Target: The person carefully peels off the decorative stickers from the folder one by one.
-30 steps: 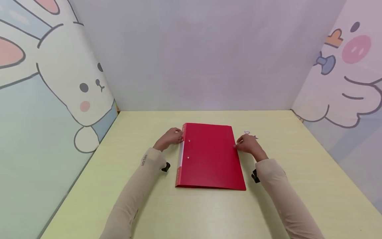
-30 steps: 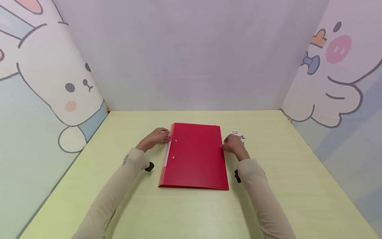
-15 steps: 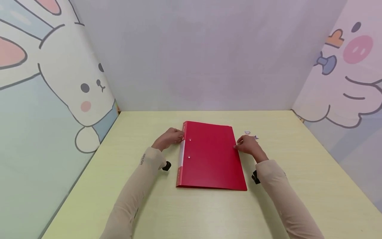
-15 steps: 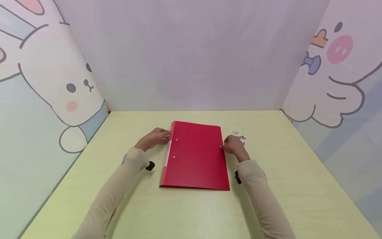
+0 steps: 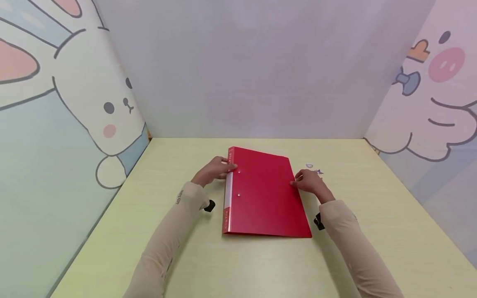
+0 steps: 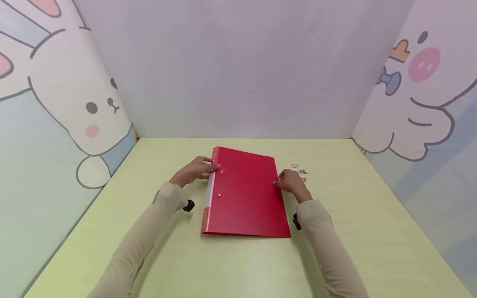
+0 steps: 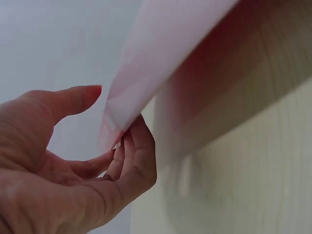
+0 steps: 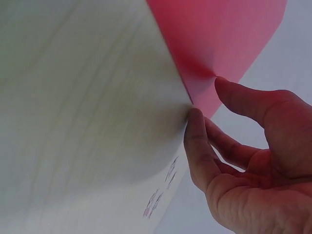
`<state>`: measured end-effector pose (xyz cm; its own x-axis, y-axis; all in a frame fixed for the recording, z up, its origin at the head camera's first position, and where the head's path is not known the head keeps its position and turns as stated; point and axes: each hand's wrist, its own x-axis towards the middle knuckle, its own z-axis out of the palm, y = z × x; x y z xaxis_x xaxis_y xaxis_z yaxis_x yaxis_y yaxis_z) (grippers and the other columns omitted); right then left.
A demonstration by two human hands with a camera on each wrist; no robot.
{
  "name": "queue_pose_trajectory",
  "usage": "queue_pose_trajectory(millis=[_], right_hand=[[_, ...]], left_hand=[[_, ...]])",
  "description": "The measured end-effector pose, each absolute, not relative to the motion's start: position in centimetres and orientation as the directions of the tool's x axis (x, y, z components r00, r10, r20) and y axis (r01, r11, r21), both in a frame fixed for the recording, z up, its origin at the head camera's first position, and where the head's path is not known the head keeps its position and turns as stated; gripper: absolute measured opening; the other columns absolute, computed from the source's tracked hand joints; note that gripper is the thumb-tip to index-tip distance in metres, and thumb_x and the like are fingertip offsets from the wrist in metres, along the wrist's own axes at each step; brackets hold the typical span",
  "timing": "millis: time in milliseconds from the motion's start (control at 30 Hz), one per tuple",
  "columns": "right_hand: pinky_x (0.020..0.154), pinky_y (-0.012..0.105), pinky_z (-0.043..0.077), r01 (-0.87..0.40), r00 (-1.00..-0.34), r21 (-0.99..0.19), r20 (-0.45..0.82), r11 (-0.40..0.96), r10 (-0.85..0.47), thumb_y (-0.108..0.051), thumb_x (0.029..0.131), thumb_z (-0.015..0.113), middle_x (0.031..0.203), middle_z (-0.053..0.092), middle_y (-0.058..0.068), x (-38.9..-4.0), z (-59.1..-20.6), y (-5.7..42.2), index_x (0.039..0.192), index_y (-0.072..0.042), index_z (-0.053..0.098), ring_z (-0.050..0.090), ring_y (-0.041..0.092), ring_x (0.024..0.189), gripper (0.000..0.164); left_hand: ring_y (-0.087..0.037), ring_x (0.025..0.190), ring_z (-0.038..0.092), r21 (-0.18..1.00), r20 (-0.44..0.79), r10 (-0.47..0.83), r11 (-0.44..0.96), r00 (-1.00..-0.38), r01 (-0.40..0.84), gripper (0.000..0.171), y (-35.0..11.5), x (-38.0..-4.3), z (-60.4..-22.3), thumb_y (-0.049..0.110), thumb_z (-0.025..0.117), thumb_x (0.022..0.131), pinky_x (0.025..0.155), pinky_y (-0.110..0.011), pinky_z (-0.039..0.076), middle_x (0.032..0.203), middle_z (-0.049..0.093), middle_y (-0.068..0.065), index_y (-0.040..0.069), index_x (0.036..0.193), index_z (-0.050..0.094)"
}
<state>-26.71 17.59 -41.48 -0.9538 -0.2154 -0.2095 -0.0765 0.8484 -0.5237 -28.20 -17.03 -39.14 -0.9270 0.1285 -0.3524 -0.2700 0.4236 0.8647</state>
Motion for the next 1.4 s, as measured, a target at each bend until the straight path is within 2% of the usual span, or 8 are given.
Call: queue_pose_trajectory(millis=[233, 500, 733, 1067, 1267, 1400], right_hand=[[0.088, 0.048, 0.054, -0.092, -0.948, -0.521, -0.214, 0.849, -0.234, -0.028, 0.095, 0.063, 0.126, 0.061, 0.031, -26.7, -41.4, 17.8, 0.123, 0.010, 0.055, 0.062, 0.041, 0.109, 0.047], [0.088, 0.048, 0.054, -0.115, -0.940, -0.522, -0.219, 0.845, -0.264, -0.028, 0.096, 0.061, 0.127, 0.059, 0.032, -26.7, -41.0, 17.9, 0.124, 0.010, 0.055, 0.062, 0.042, 0.110, 0.047], [0.088, 0.048, 0.055, -0.140, -0.938, -0.515, -0.204, 0.846, -0.280, -0.026, 0.097, 0.060, 0.127, 0.059, 0.033, -26.8, -40.4, 18.0, 0.126, 0.012, 0.054, 0.062, 0.043, 0.111, 0.048], [0.092, 0.051, 0.053, -0.177, -0.960, -0.528, -0.092, 0.831, -0.263, -0.026, 0.098, 0.055, 0.126, 0.061, 0.030, -27.0, -39.9, 17.3, 0.126, 0.008, 0.055, 0.060, 0.044, 0.114, 0.044], [0.092, 0.052, 0.053, -0.186, -0.967, -0.543, -0.049, 0.819, -0.251, -0.027, 0.099, 0.054, 0.127, 0.061, 0.029, -26.9, -39.5, 16.7, 0.127, 0.007, 0.055, 0.059, 0.044, 0.115, 0.044], [0.093, 0.051, 0.052, -0.196, -0.967, -0.552, -0.031, 0.811, -0.255, -0.027, 0.100, 0.053, 0.128, 0.061, 0.028, -26.9, -39.2, 16.1, 0.128, 0.006, 0.055, 0.059, 0.043, 0.116, 0.043]], left_hand=[[-0.024, 0.100, 0.069, 0.853, -0.303, 0.111, 0.475, -0.946, -0.217, 0.062, -16.2, -27.7, -38.1, 0.033, 0.070, 0.091, 0.100, -0.043, 0.053, 0.129, 0.057, -0.016, 0.003, 0.136, 0.040], [-0.025, 0.100, 0.067, 0.863, -0.264, 0.131, 0.474, -0.956, -0.173, 0.059, -15.8, -27.6, -36.8, 0.032, 0.068, 0.092, 0.105, -0.049, 0.050, 0.125, 0.058, -0.017, 0.002, 0.133, 0.039], [-0.028, 0.107, 0.063, 0.875, -0.251, 0.106, 0.450, -0.962, -0.178, 0.063, -15.1, -27.7, -35.5, 0.032, 0.071, 0.089, 0.107, -0.050, 0.048, 0.127, 0.056, -0.016, 0.002, 0.137, 0.042], [-0.024, 0.100, 0.066, 0.892, -0.180, 0.005, 0.423, -0.984, -0.161, 0.056, -14.5, -27.2, -32.9, 0.034, 0.070, 0.090, 0.091, -0.036, 0.058, 0.124, 0.061, -0.014, 0.003, 0.133, 0.053], [-0.024, 0.100, 0.066, 0.930, -0.107, -0.044, 0.350, -0.993, -0.116, 0.051, -14.4, -26.7, -30.8, 0.031, 0.072, 0.089, 0.092, -0.036, 0.058, 0.125, 0.062, -0.015, 0.001, 0.128, 0.059], [-0.023, 0.098, 0.066, 0.929, -0.078, -0.041, 0.360, -0.996, -0.088, 0.044, -14.5, -26.4, -29.7, 0.030, 0.072, 0.089, 0.091, -0.036, 0.058, 0.123, 0.064, -0.015, 0.001, 0.121, 0.063]])
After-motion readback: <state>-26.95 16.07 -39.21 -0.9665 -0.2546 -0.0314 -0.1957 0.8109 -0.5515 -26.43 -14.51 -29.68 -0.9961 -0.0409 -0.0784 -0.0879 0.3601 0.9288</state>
